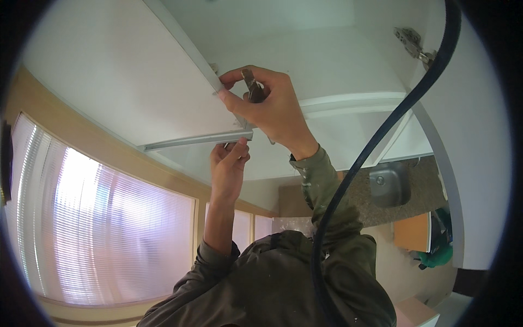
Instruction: The person removes protective plastic film from a white cabinet door and aligns it with the hinges. They then use a utility knife to trim the film along the door edge and handle area.
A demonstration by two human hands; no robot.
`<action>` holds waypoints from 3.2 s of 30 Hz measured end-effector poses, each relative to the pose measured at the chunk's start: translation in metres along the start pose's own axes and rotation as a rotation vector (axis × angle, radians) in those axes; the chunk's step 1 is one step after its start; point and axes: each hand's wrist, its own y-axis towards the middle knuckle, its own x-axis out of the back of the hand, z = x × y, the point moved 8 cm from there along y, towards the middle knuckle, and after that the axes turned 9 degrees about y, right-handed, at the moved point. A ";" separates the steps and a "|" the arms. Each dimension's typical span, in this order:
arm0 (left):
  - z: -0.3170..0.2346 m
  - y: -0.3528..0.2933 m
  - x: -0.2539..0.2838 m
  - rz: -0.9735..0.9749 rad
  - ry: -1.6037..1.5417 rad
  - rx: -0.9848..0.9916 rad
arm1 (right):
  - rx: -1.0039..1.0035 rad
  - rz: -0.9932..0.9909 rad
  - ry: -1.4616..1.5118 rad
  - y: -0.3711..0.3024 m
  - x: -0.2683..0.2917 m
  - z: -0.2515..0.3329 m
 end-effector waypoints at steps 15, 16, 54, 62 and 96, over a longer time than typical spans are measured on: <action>0.003 -0.004 -0.005 -0.104 -0.126 -0.057 | 0.185 0.156 -0.320 -0.024 0.005 0.030; 0.006 -0.006 -0.007 -0.148 -0.165 -0.028 | 0.237 0.212 -0.405 -0.022 -0.001 0.038; -0.028 -0.015 -0.067 -0.322 -0.882 -0.340 | 0.604 0.559 -1.201 -0.018 -0.061 0.077; -0.030 -0.016 -0.067 -0.312 -0.859 -0.381 | 0.580 0.525 -1.238 -0.021 -0.061 0.079; 0.013 -0.010 -0.054 -0.314 -0.691 -0.172 | 0.462 0.352 -1.182 -0.015 -0.039 0.066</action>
